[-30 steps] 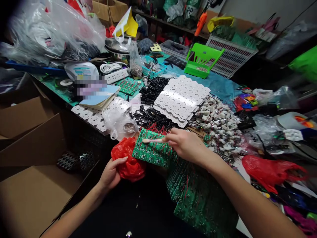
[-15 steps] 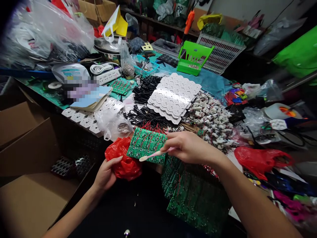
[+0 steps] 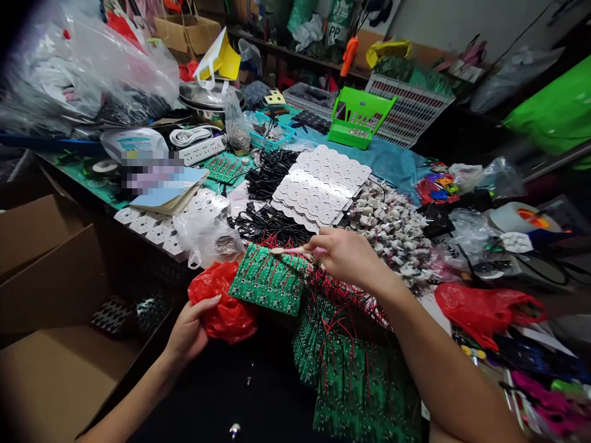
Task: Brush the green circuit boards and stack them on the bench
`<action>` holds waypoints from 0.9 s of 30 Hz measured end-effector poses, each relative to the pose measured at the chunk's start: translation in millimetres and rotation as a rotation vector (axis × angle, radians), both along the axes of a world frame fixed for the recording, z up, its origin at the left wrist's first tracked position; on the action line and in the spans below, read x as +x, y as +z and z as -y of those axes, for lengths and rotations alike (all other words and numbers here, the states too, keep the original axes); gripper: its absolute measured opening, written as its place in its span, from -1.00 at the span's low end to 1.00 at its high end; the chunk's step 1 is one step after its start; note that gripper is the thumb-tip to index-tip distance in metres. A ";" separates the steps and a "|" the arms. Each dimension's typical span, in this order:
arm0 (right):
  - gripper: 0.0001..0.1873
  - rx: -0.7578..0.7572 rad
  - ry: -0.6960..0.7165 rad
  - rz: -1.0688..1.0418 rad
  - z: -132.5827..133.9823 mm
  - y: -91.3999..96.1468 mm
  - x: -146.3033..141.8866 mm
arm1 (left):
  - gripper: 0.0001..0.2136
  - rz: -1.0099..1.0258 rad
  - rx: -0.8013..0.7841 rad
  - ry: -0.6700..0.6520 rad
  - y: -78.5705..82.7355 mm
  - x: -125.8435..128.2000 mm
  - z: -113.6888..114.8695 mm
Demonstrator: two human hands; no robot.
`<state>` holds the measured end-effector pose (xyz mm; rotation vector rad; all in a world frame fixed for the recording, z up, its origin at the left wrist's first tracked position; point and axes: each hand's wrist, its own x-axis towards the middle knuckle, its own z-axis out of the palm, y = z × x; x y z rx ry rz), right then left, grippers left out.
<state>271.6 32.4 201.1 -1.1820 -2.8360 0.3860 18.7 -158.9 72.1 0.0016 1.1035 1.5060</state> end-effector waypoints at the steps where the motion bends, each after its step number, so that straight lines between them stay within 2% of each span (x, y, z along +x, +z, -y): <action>1: -0.79 0.030 -0.019 -0.012 -1.6 2.0 2.1 | -0.61 -0.002 -0.002 0.008 0.1 0.6 -0.4; 3: -0.79 0.000 0.024 -0.070 -3.8 7.4 7.4 | -0.60 -0.004 -0.006 0.018 0.1 1.5 -0.6; 7: -0.77 -0.329 0.322 -0.146 1.7 16.4 14.4 | -0.54 -0.016 -0.025 0.025 0.6 1.9 0.5; 9: -0.71 -0.397 0.382 -0.117 8.0 16.1 13.0 | -0.51 -0.024 -0.028 0.026 1.7 1.5 0.7; 11: -0.66 -0.391 0.381 -0.078 12.3 12.2 10.3 | -0.51 -0.030 -0.027 0.020 3.0 0.6 0.5; 14: -0.68 -0.351 0.330 -0.031 8.1 4.3 9.6 | -0.51 -0.037 -0.040 0.014 5.1 -0.7 -0.5; 18: -0.79 -0.172 0.089 -0.007 -10.2 0.0 18.4 | -0.46 -0.046 -0.053 0.003 7.0 -0.7 -0.3; 21: -0.79 -0.014 -0.072 0.009 -17.6 5.0 27.2 | -0.46 -0.051 -0.059 -0.040 5.8 -1.9 1.1; 23: -0.80 -0.041 -0.045 -0.038 -16.6 11.7 32.7 | -0.48 -0.065 -0.073 -0.079 4.6 -8.0 0.5; 25: -0.81 -0.169 0.064 -0.088 -12.9 18.8 37.5 | -0.53 -0.100 -0.098 -0.098 5.8 -21.4 -2.7; 27: -0.81 -0.304 0.174 -0.091 -8.9 24.0 40.7 | -0.59 -0.165 -0.119 -0.058 12.9 -42.0 -8.3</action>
